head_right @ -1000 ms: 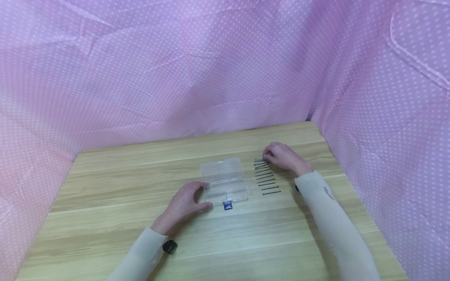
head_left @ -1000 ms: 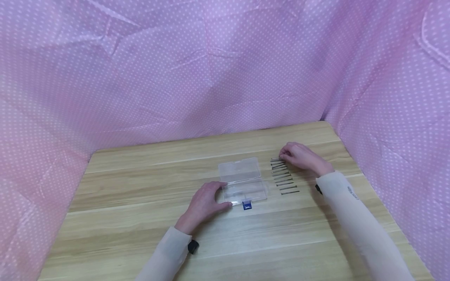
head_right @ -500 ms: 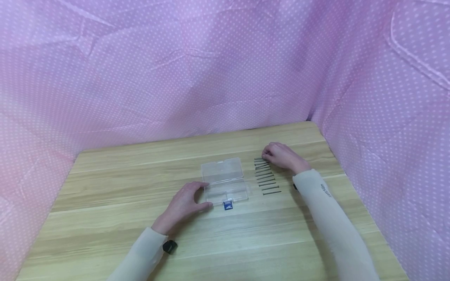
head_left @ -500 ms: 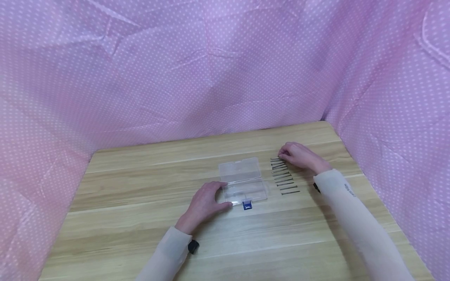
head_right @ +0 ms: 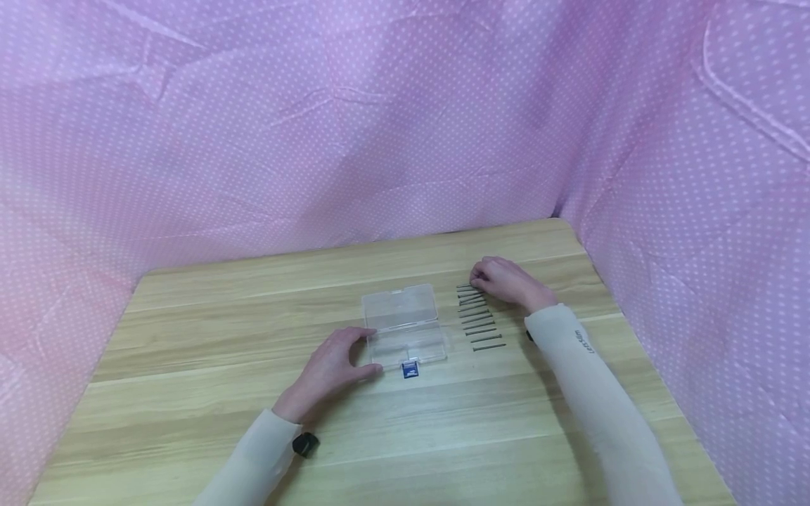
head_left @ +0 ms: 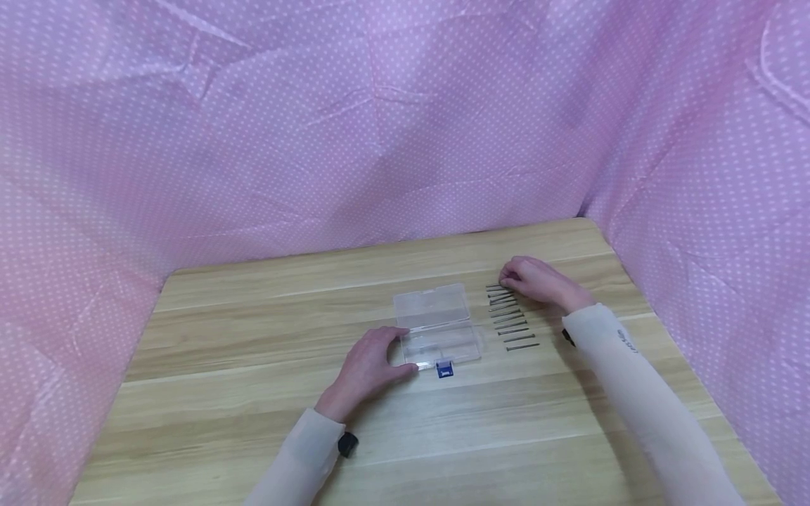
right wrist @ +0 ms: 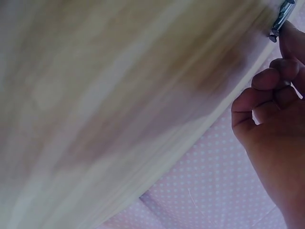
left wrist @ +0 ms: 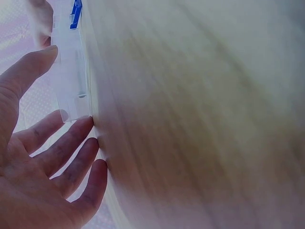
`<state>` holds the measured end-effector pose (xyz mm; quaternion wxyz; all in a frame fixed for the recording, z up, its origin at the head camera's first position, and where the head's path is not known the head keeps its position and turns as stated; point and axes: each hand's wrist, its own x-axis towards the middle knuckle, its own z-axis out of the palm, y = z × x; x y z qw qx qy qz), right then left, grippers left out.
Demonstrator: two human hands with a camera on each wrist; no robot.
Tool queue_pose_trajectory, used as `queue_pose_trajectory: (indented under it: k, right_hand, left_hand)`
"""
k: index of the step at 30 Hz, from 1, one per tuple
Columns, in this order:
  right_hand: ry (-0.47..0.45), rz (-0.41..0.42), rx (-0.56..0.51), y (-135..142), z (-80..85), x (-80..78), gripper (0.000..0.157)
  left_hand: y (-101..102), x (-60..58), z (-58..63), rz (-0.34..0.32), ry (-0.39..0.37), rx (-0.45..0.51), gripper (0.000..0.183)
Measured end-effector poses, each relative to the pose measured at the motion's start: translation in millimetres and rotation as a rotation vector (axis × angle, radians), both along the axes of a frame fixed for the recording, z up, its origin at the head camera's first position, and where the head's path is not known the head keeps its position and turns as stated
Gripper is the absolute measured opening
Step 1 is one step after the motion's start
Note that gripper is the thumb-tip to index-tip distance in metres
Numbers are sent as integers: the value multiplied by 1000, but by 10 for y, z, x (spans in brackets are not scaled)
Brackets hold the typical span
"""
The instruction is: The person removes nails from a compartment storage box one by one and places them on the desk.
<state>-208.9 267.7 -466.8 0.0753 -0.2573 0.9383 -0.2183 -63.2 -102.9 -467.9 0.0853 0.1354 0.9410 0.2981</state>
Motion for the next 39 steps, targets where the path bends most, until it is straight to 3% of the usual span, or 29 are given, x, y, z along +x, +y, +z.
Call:
queue_pose_trajectory:
  k: [7,19,27,39]
  right_hand:
    - [-15,-48,-58,-29,25,38,15]
    - [92,-122,-223,-112,184,301,14]
    - [268,-81,-358,-297,258,546,6]
    - [353,-31,-453,-556,312,783,9]
  left_hand:
    - [-7,10,1,2,-3,6,67]
    - [-24,16,9,8,0,4,68]
    - [-16,1,19,4,-6,-3,69]
    - [3,1,32,11,-21,3,68]
